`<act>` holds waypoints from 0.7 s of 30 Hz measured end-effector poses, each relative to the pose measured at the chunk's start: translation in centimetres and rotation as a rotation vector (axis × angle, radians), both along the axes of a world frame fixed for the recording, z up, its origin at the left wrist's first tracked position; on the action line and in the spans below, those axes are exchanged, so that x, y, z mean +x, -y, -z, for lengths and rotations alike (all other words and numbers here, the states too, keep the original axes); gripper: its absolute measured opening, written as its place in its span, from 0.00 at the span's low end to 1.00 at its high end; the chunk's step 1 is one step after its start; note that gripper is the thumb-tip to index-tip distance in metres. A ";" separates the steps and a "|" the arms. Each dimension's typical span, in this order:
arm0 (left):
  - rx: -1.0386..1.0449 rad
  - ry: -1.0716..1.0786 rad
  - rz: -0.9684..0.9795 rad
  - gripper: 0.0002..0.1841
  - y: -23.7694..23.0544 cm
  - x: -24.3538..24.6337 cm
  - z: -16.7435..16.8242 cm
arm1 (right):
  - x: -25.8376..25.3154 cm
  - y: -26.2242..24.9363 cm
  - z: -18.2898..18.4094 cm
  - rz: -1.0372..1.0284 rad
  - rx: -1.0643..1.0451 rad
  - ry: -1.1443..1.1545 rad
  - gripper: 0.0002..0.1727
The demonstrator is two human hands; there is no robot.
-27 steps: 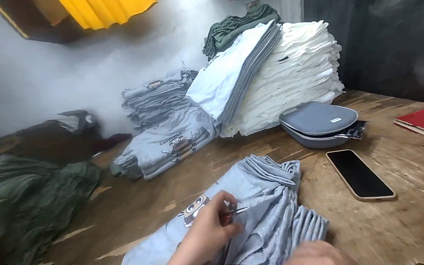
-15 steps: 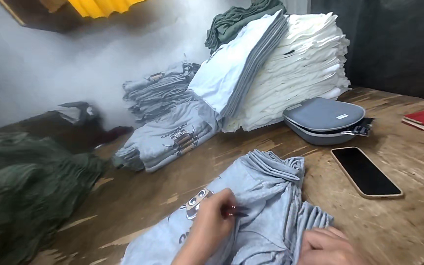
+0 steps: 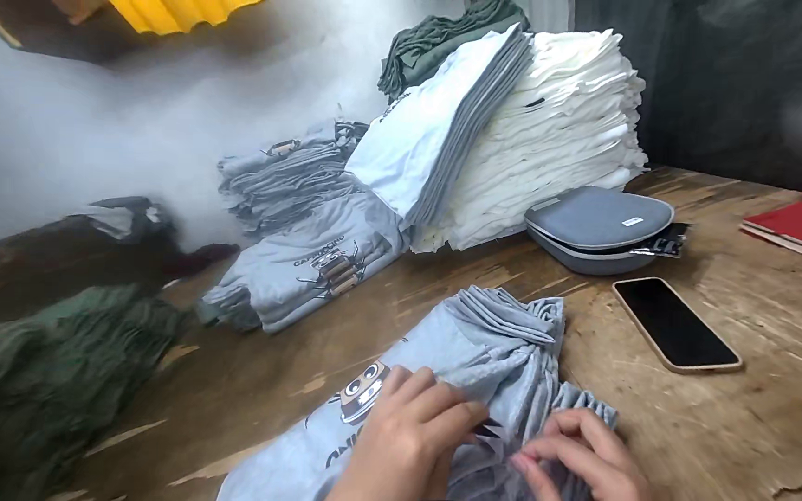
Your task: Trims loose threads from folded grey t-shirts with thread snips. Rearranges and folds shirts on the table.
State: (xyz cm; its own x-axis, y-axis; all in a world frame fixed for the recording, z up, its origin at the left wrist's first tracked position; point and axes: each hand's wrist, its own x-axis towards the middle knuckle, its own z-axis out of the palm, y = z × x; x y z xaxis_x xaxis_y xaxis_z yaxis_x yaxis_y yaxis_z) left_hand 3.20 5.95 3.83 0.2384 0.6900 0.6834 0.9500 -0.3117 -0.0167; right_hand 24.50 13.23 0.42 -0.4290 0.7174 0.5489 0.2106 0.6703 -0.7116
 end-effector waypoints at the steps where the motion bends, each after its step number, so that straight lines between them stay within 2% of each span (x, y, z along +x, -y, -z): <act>1: 0.003 -0.020 0.008 0.09 0.2 0.4 -0.2 | 0.2 0.0 0.2 -0.003 0.000 -0.038 0.05; 4: 0.028 -0.143 0.020 0.10 0.0 1.7 -0.4 | 0.2 -0.1 0.8 -0.033 0.073 -0.094 0.05; 7: 0.062 -0.209 0.031 0.13 -0.6 1.9 0.0 | 0.4 0.3 0.6 -0.042 0.179 0.060 0.05; 9: 0.048 -0.097 0.011 0.10 -0.4 1.5 -0.1 | 0.8 0.5 0.2 -0.018 0.182 0.177 0.10; 11: -0.021 0.045 -0.028 0.09 -0.3 0.7 -0.3 | 0.8 0.5 -0.1 0.063 0.168 0.203 0.21; 15: -0.373 0.416 0.057 0.23 -1.2 -0.9 0.4 | -1.9 0.8 -0.4 0.287 0.260 0.229 0.38; 18: -0.429 0.534 0.186 0.09 -2.3 -2.1 1.9 | -4.0 0.7 0.5 0.350 0.316 0.238 0.33; 21: -0.396 0.579 0.312 0.06 -2.2 -2.9 1.6 | -3.8 0.9 0.2 0.363 0.322 0.245 0.19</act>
State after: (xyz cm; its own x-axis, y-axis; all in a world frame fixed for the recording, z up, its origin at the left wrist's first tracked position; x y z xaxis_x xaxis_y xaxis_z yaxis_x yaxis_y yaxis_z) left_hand 0.26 8.20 2.20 0.1415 0.8687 0.4746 0.6406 -0.4459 0.6252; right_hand 20.69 12.30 0.26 -0.3280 0.6554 0.6803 0.6029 0.6997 -0.3833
